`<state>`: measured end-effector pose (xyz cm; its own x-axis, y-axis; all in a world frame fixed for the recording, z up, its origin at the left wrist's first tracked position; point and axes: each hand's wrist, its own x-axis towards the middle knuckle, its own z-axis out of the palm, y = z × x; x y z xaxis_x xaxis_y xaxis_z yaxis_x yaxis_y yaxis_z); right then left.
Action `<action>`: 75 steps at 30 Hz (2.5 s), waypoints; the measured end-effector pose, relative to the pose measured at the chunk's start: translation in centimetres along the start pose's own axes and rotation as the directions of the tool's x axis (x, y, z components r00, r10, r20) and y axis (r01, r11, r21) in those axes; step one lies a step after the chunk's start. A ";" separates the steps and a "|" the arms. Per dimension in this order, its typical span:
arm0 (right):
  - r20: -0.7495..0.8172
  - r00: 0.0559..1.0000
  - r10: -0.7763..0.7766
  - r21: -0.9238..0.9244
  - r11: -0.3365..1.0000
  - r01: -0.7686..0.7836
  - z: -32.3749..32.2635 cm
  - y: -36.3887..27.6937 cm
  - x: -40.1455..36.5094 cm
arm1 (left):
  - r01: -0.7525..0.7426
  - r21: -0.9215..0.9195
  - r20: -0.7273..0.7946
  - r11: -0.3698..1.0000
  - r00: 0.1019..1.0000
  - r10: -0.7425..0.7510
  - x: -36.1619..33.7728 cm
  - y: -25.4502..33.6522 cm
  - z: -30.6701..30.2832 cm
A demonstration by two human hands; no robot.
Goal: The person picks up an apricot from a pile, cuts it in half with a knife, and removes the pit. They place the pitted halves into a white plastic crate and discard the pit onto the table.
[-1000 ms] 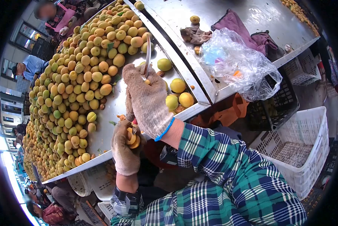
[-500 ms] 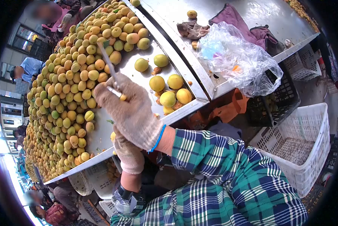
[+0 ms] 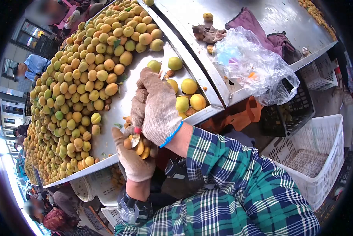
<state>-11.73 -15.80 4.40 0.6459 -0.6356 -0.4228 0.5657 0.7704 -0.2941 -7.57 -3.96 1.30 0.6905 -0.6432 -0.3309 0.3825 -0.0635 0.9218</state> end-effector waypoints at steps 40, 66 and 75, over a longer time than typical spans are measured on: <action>-0.153 0.978 -0.140 -0.264 0.960 0.096 0.2 -2.0 0.9 | -0.162 0.985 0.143 0.064 0.961 0.236 2.9 5.2 -12.3; 0.457 0.885 -0.088 -0.889 -0.041 0.455 -4.4 3.3 0.0 | -0.461 0.259 0.137 0.849 0.888 0.440 5.7 1.5 -4.1; 0.544 0.828 -0.131 -0.839 -0.076 0.539 -3.2 6.5 -0.6 | 0.146 -0.373 0.035 0.916 0.989 -0.143 4.7 2.2 -6.0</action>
<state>-10.12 -10.27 -0.01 0.7399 -0.6546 0.1551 -0.1245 -0.3598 -0.9247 0.20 -2.54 0.62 0.6065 -0.6539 -0.4523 0.6806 0.1329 0.7205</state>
